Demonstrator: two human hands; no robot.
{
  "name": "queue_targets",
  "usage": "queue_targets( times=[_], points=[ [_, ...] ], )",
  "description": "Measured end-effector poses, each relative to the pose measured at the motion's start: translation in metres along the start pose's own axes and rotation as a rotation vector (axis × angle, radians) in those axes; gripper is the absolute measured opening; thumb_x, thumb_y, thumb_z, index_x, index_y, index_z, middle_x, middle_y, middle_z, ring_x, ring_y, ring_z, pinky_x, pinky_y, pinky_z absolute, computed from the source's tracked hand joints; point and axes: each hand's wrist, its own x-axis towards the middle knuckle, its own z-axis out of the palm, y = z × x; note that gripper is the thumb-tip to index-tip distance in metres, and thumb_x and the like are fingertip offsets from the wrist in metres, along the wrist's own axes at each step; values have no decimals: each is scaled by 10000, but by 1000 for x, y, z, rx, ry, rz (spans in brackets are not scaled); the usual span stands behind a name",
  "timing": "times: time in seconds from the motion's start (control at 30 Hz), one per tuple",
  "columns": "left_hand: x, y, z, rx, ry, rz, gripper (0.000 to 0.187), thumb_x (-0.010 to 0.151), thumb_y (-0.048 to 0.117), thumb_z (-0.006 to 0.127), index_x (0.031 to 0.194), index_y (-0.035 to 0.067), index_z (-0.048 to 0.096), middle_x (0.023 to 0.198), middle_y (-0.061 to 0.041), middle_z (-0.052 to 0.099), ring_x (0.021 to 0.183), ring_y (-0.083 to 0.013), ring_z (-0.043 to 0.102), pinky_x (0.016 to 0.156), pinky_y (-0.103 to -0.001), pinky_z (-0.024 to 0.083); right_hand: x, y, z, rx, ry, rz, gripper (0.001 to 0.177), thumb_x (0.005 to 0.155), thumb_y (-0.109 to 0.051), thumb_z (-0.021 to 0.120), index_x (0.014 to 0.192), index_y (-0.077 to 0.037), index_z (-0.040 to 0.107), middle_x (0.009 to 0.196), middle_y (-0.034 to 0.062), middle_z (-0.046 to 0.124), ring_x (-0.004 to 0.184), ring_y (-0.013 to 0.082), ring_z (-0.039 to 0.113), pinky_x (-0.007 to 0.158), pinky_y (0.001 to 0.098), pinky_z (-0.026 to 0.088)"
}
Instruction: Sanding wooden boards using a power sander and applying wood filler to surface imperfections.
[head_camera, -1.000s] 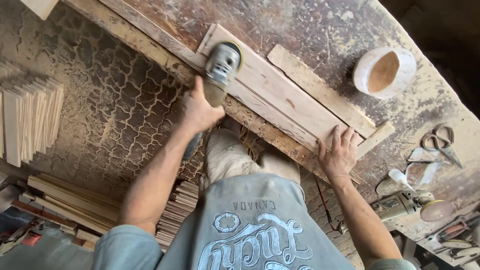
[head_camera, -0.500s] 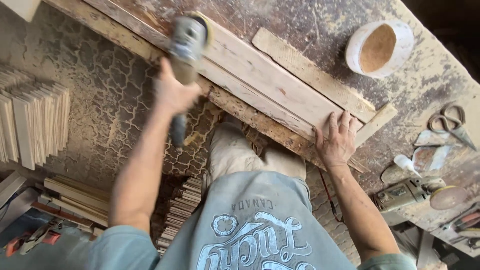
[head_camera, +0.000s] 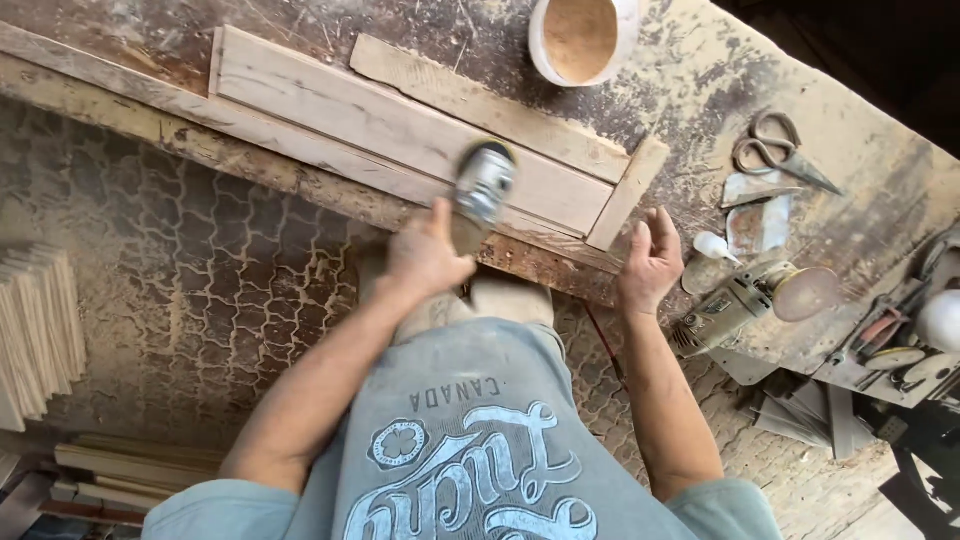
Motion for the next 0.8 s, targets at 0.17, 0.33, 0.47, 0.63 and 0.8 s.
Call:
queue_targets(
  times=[0.17,0.33,0.47,0.63,0.8],
  points=[
    [9,69,59,111,-260,377,722,721,371,807,1305,98,481,1071,-236,692,1020,-482,713,826,-626,586,-9,44,-14,-46,59,118,290,1036,-96,736,1286,39,681,1129,248,711,1058,273,698,878,396,575],
    [23,25,49,76,-236,335,758,744,375,810,1336,102,424,1127,-265,654,1058,-507,681,835,-639,578,13,49,14,-229,-59,190,336,882,-243,914,1135,-70,777,934,145,728,872,224,707,762,362,574],
    [20,-52,6,103,-127,141,887,735,421,810,1430,54,399,1110,-278,671,1016,-504,695,824,-637,583,39,115,27,-462,-153,343,421,686,-518,1030,922,-276,780,677,-24,643,643,102,653,567,276,518],
    [14,-106,-83,-55,91,-41,773,708,300,789,1345,5,467,1027,-332,690,967,-546,702,818,-640,570,45,91,21,-368,-183,408,391,693,-360,1044,818,-166,728,590,15,611,534,88,581,480,237,436],
    [22,-144,-149,-207,231,-274,791,688,304,737,1382,58,448,1020,-299,714,1017,-492,704,892,-606,566,55,88,26,-400,-242,444,372,726,-363,1011,814,-155,717,627,30,619,575,90,559,522,239,424]
  ],
)
